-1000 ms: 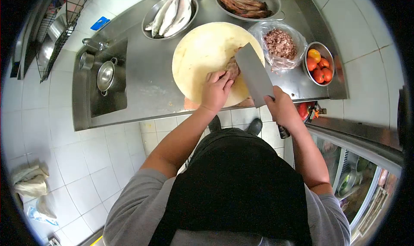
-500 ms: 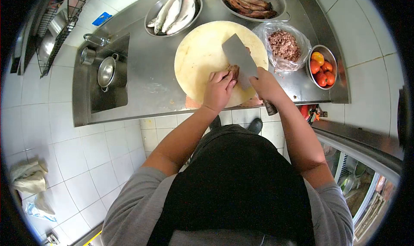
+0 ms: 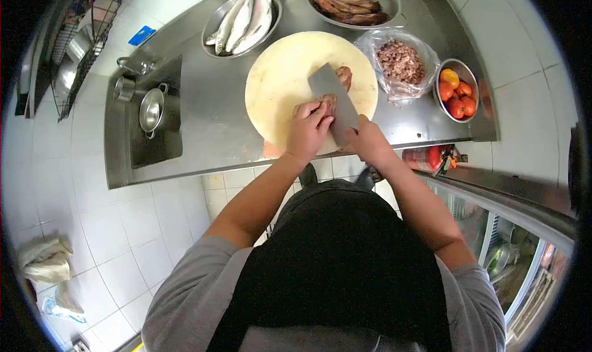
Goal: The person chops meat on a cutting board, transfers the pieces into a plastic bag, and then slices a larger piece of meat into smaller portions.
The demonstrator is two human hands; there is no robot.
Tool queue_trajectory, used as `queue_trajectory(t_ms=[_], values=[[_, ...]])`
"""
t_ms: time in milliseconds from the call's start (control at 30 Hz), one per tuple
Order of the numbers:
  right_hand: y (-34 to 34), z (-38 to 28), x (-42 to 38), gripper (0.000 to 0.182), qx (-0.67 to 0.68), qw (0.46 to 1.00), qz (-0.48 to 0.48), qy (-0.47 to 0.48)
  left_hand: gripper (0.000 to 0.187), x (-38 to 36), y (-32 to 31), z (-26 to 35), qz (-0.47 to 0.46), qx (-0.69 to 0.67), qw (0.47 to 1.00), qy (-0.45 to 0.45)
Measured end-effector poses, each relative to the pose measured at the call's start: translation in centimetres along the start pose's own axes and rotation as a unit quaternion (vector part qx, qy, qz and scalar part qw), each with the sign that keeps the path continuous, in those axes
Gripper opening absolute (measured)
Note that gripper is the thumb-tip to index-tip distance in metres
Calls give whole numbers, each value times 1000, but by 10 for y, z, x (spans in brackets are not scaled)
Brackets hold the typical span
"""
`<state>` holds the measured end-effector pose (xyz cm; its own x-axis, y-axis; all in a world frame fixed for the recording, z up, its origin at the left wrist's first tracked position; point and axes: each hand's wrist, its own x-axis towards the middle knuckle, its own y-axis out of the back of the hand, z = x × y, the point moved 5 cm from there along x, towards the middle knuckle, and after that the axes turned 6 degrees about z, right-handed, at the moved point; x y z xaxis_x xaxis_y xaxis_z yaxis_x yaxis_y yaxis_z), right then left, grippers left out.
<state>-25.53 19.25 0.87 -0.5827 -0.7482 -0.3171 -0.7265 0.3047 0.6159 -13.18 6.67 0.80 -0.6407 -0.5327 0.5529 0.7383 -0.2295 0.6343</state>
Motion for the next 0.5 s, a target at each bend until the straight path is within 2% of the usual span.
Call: queue_trajectory(t_ms=[100,167,300,400,500], values=[[4,2,-13,36,27,1000,-9,0,35,-4,1,4,-18,4,1000,-4],[11,2,-29,34,3,999,0,40,38,-5,0,6,-50,39,998,3],[12,12,-45,33,-7,997,-6,78,39,-6,2,6,-36,42,998,7],[5,14,-32,34,-44,996,1,74,42,-7,5,6,-48,30,998,11],[6,-1,-19,35,-61,997,1,48,43,-6,9,8,-42,13,999,-26]])
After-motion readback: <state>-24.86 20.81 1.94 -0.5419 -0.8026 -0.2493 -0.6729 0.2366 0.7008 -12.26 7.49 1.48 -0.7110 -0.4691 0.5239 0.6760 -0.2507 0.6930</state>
